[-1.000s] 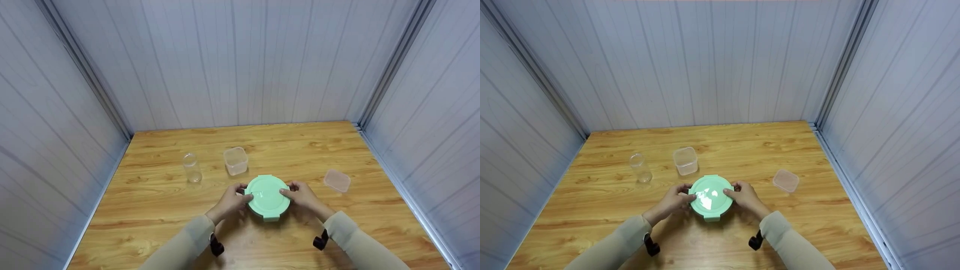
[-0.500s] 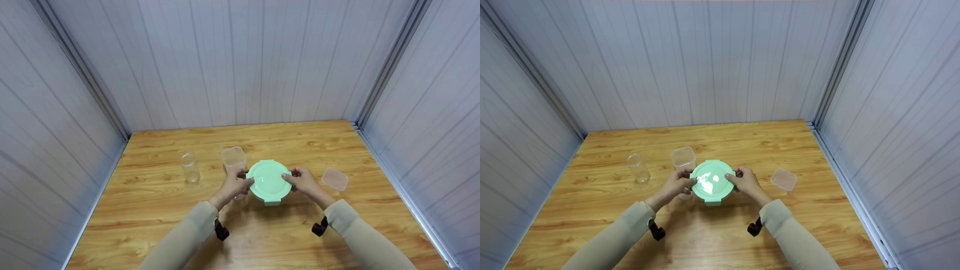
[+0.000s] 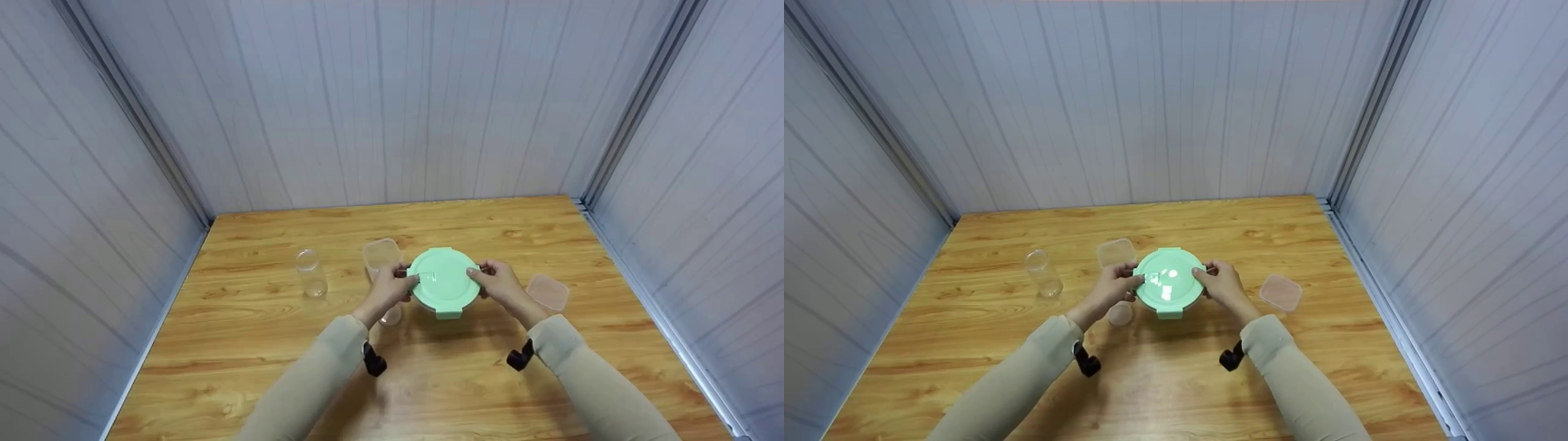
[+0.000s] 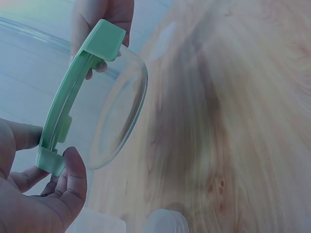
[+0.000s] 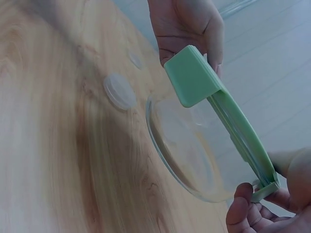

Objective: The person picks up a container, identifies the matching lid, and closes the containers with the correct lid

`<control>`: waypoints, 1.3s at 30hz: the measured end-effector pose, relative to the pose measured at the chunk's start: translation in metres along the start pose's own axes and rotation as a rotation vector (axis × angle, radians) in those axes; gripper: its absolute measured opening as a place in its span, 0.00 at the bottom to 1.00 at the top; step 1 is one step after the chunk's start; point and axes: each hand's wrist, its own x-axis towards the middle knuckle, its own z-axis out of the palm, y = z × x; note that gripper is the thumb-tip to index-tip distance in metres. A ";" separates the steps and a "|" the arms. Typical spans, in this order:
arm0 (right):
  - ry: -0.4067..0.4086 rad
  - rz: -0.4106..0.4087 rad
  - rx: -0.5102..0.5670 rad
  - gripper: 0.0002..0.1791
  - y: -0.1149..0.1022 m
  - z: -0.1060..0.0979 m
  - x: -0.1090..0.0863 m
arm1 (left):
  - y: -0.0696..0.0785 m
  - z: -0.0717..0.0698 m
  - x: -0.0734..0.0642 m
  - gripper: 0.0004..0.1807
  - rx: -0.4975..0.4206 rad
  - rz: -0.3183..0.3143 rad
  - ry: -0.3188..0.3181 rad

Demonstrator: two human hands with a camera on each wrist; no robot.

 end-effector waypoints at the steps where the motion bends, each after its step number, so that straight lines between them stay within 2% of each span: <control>1: 0.004 0.003 0.006 0.21 0.000 0.001 0.001 | -0.001 0.000 0.002 0.24 -0.001 -0.004 0.007; 5: 0.022 0.016 0.011 0.22 0.002 0.002 0.005 | -0.004 0.003 0.008 0.20 -0.007 -0.028 0.043; 11: 0.075 0.053 -0.011 0.23 0.004 0.004 0.013 | -0.005 0.012 0.016 0.15 0.007 -0.011 0.103; 17: 0.134 0.046 -0.014 0.23 0.007 0.005 0.021 | -0.007 0.021 0.027 0.23 0.018 -0.021 0.147; 24: 0.193 0.038 -0.035 0.24 0.014 0.004 0.029 | -0.011 0.031 0.037 0.27 -0.026 -0.068 0.131; 30: 0.221 0.048 -0.064 0.25 0.021 0.003 0.037 | -0.015 0.037 0.048 0.22 -0.020 -0.024 0.119; 32: 0.226 0.044 -0.071 0.25 0.023 0.003 0.039 | -0.038 0.038 0.067 0.20 -0.013 0.018 0.120; 36: 0.226 0.039 -0.084 0.25 0.029 0.003 0.042 | -0.062 0.041 0.089 0.18 0.006 0.040 0.125; 37: 0.226 0.038 -0.089 0.25 0.031 0.003 0.043 | -0.064 0.041 0.090 0.19 0.006 0.039 0.124; 39: 0.231 0.043 -0.092 0.24 0.034 0.003 0.045 | -0.047 0.042 0.077 0.23 0.007 0.003 0.113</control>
